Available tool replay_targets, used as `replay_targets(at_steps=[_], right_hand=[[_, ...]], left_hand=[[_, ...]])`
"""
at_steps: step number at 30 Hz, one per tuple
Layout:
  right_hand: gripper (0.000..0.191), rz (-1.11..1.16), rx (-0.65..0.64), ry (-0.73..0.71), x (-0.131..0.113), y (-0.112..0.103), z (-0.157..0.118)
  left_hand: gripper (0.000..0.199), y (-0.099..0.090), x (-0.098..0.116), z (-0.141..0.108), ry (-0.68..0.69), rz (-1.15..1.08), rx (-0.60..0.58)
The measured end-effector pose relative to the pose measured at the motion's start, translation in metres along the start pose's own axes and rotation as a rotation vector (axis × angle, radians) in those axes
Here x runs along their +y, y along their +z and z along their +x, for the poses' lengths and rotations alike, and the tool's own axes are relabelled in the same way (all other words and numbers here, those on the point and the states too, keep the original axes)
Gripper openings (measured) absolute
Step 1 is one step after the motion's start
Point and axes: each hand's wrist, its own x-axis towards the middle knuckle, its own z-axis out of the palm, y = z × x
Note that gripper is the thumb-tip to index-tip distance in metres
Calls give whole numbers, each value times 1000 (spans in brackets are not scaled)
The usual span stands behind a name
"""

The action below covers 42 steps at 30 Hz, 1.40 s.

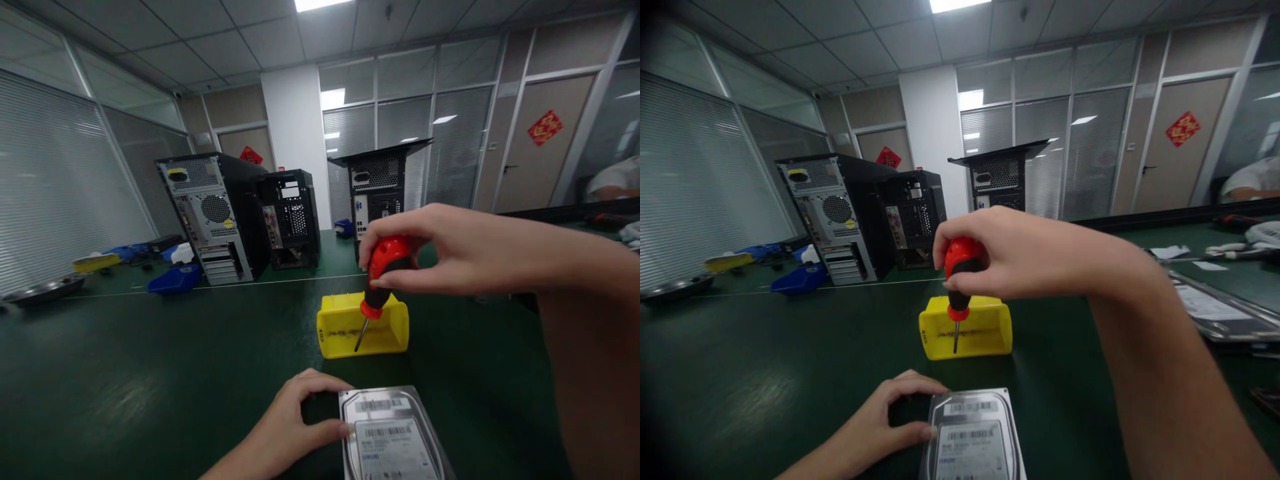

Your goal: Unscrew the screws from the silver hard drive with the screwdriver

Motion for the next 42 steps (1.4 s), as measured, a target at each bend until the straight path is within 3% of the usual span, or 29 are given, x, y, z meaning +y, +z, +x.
replay_targets(at_steps=[4, 7, 9, 14, 17, 22, 25, 28, 31, 35, 38, 42], right_hand=[[31, 182, 214, -91, 1, -3, -4], [28, 361, 278, -132, 0, 2, 2], [25, 472, 243, -125, 0, 7, 8], [27, 631, -31, -89, 1, 19, 21], [25, 682, -121, -121, 2, 26, 28], [26, 724, -144, -147, -1, 29, 30], [26, 740, -151, -148, -3, 27, 27], [27, 751, -158, -152, -4, 26, 24], [29, 762, -171, -167, -4, 26, 24], [28, 787, -147, -192, -2, 27, 26], [24, 799, -119, -202, -2, 25, 24], [22, 811, -125, -209, -2, 23, 21]], left_hand=[[47, -1, 3, 0, -4, -14, -3], [49, -2, 6, -1, -12, -19, -9], [49, -2, 7, -1, -15, -15, -14], [50, -4, 8, -4, -4, -23, -28], [49, -5, 11, -7, -22, -8, -35], [65, -8, 8, -10, 31, -42, -43], [63, -14, 8, -11, 114, -128, 9], [58, -19, 19, -19, 202, -205, -96], [81, -15, 28, -30, 252, -181, -202], [79, 3, 18, -38, 110, -153, -32], [75, 14, 6, -38, 53, -147, -1], [77, 13, 5, -36, 73, -84, -45]])
